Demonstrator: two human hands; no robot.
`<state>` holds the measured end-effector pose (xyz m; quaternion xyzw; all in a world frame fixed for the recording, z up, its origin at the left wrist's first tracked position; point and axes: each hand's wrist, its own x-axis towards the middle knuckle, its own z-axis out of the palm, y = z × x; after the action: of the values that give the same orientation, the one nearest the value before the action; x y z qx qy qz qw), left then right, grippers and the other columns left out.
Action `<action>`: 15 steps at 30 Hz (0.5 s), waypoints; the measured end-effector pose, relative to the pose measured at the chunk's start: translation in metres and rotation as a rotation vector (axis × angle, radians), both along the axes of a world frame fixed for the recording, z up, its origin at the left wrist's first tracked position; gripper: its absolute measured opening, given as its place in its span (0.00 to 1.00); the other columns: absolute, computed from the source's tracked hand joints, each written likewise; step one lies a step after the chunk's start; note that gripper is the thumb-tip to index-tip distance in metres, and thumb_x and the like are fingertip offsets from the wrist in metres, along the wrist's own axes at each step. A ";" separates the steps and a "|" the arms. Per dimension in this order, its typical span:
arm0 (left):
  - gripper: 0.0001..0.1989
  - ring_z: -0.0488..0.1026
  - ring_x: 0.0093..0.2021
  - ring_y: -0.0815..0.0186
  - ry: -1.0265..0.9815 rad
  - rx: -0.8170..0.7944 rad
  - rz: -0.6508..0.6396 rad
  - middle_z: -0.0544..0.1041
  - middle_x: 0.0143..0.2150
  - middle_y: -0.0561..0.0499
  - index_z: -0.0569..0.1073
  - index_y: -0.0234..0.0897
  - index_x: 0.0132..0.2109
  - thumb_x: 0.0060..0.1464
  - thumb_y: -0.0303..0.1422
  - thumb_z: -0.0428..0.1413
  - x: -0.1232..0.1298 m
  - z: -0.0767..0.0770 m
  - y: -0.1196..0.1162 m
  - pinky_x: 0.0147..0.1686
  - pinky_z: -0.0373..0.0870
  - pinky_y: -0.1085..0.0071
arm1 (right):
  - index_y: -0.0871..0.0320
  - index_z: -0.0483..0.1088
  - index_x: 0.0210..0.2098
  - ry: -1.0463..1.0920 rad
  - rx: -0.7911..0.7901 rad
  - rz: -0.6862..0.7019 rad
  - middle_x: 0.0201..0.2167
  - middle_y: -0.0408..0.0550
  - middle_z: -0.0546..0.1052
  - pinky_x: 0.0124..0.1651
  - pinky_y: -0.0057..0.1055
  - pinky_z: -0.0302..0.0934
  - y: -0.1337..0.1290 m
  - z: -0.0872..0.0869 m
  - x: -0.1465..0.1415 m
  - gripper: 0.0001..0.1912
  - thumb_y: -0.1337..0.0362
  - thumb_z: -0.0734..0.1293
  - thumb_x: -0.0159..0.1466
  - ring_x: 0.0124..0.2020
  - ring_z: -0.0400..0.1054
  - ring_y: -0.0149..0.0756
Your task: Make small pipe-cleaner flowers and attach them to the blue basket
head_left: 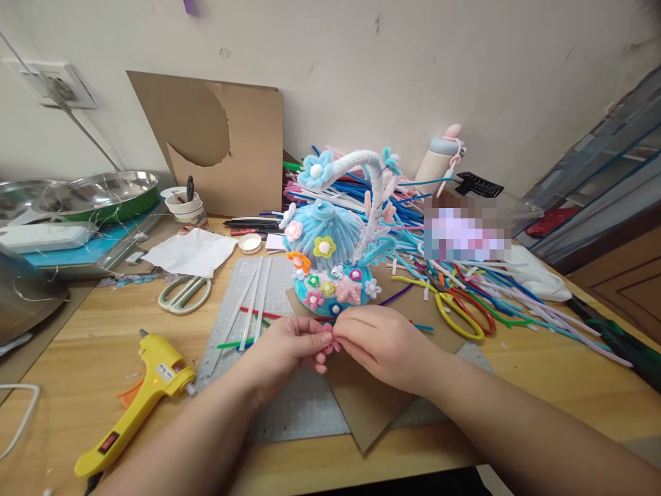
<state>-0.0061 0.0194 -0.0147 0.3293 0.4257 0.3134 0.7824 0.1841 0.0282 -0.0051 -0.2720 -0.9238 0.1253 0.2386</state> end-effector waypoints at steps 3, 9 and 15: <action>0.12 0.66 0.22 0.77 -0.018 -0.046 -0.017 0.76 0.27 0.50 0.76 0.29 0.27 0.40 0.33 0.68 -0.001 0.000 0.001 0.24 0.67 0.79 | 0.59 0.69 0.32 0.050 -0.041 0.035 0.30 0.50 0.73 0.36 0.32 0.59 0.001 0.000 -0.001 0.12 0.71 0.56 0.66 0.33 0.65 0.36; 0.13 0.69 0.22 0.73 0.055 0.254 0.043 0.76 0.24 0.52 0.73 0.31 0.28 0.40 0.35 0.67 0.001 0.001 -0.001 0.25 0.67 0.75 | 0.59 0.67 0.25 0.432 -0.800 -0.175 0.23 0.43 0.71 0.27 0.26 0.55 -0.001 0.002 -0.011 0.06 0.67 0.64 0.59 0.24 0.62 0.29; 0.12 0.70 0.23 0.71 0.133 0.398 0.046 0.76 0.25 0.52 0.72 0.32 0.28 0.43 0.35 0.66 0.004 -0.001 -0.003 0.27 0.65 0.73 | 0.61 0.65 0.22 0.699 -1.454 -0.222 0.17 0.38 0.67 0.20 0.22 0.39 0.004 -0.008 -0.018 0.08 0.66 0.69 0.50 0.16 0.50 0.20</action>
<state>-0.0025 0.0168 -0.0155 0.4873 0.4136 0.3866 0.6648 0.1666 0.0320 -0.0131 -0.3942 -0.4510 0.7472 0.2880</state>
